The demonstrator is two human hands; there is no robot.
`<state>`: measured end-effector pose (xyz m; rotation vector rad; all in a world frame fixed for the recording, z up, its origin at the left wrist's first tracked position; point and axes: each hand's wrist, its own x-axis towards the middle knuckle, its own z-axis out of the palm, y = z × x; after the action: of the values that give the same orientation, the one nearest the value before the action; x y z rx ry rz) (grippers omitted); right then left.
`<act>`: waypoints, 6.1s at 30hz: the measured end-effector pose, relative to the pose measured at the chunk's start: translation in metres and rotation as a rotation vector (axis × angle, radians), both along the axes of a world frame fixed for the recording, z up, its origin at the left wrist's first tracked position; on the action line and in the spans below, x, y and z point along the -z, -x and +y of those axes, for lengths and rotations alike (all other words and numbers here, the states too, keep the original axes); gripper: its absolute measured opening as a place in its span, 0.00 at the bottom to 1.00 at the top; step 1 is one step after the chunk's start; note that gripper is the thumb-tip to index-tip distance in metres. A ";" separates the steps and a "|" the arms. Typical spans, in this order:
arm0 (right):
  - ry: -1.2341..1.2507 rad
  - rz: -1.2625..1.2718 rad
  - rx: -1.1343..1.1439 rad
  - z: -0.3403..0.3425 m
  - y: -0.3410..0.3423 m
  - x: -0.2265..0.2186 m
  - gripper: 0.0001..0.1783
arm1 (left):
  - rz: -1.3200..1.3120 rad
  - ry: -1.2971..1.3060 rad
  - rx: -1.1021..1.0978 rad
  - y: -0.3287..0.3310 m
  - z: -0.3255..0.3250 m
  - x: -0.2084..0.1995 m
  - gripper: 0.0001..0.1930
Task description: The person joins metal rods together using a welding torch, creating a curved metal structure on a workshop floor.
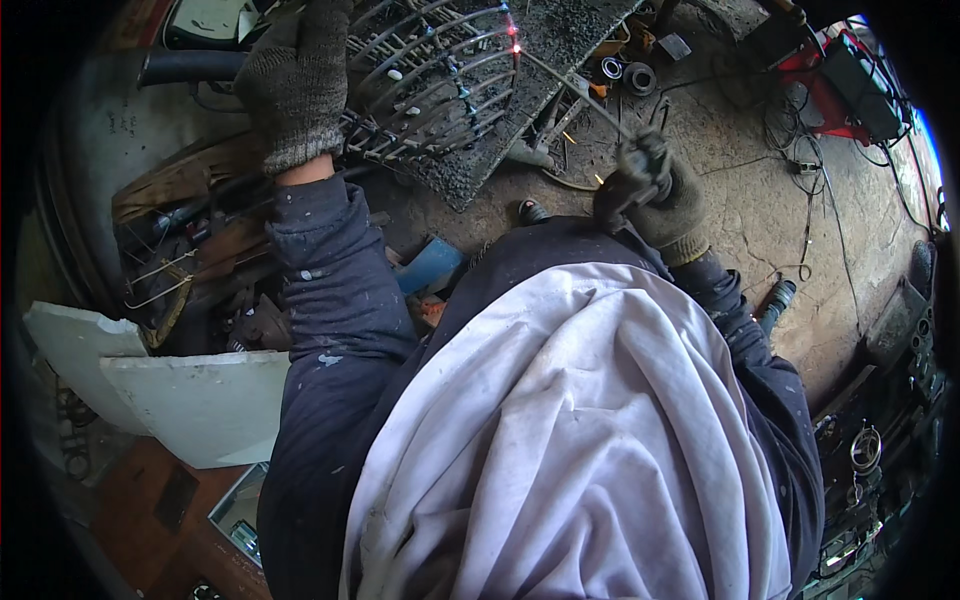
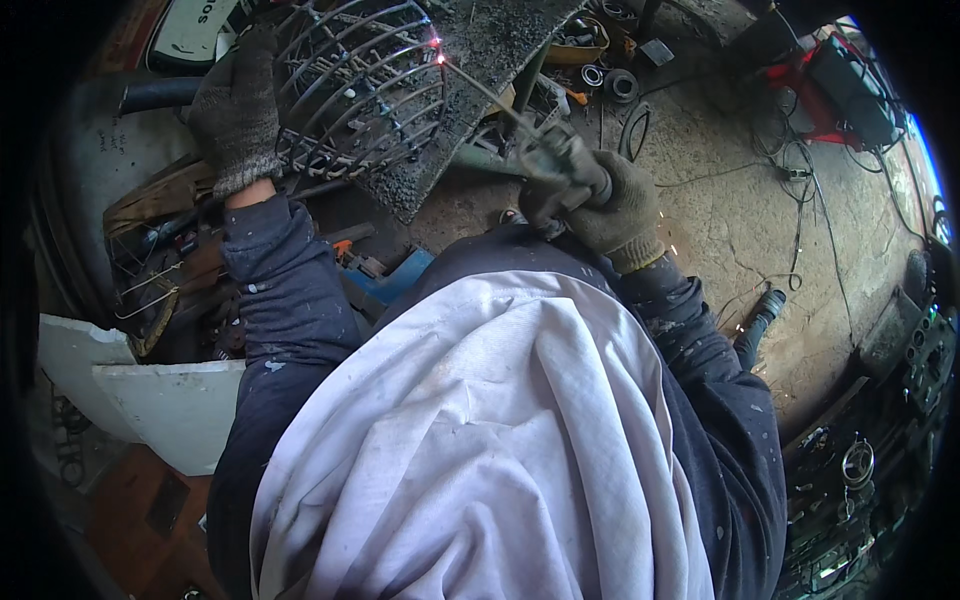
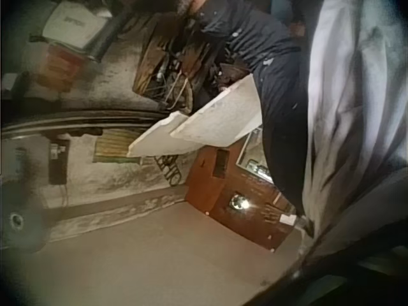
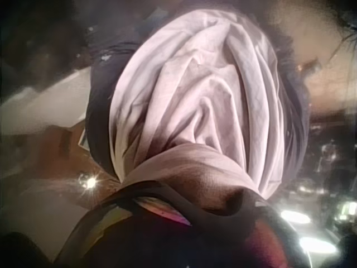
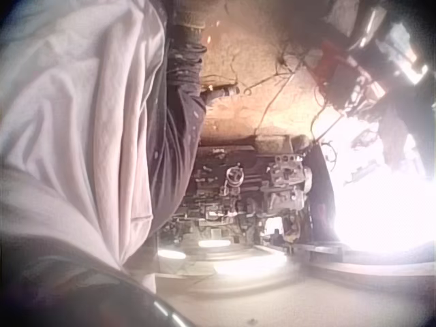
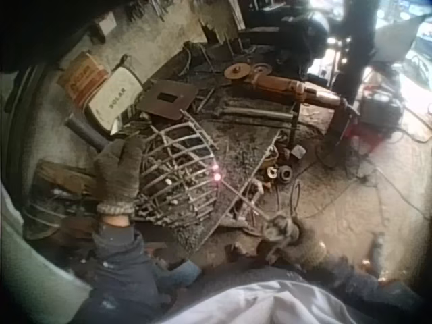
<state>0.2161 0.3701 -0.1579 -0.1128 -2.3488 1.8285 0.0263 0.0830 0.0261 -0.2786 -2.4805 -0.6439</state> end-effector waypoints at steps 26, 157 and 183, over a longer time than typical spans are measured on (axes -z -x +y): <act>-0.210 0.048 -0.020 0.007 0.003 -0.015 0.27 | 0.043 0.111 0.050 0.006 -0.007 0.005 0.16; -0.008 0.003 -0.045 0.008 0.009 0.006 0.26 | 0.058 0.065 0.100 0.004 -0.017 0.008 0.17; 0.081 -0.060 -0.084 0.002 0.010 -0.017 0.23 | -0.047 -0.156 0.000 -0.004 -0.014 0.005 0.19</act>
<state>0.2062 0.3718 -0.1407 -0.0808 -2.3532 1.9876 0.0302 0.0688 0.0215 -0.2060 -2.4579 -0.8483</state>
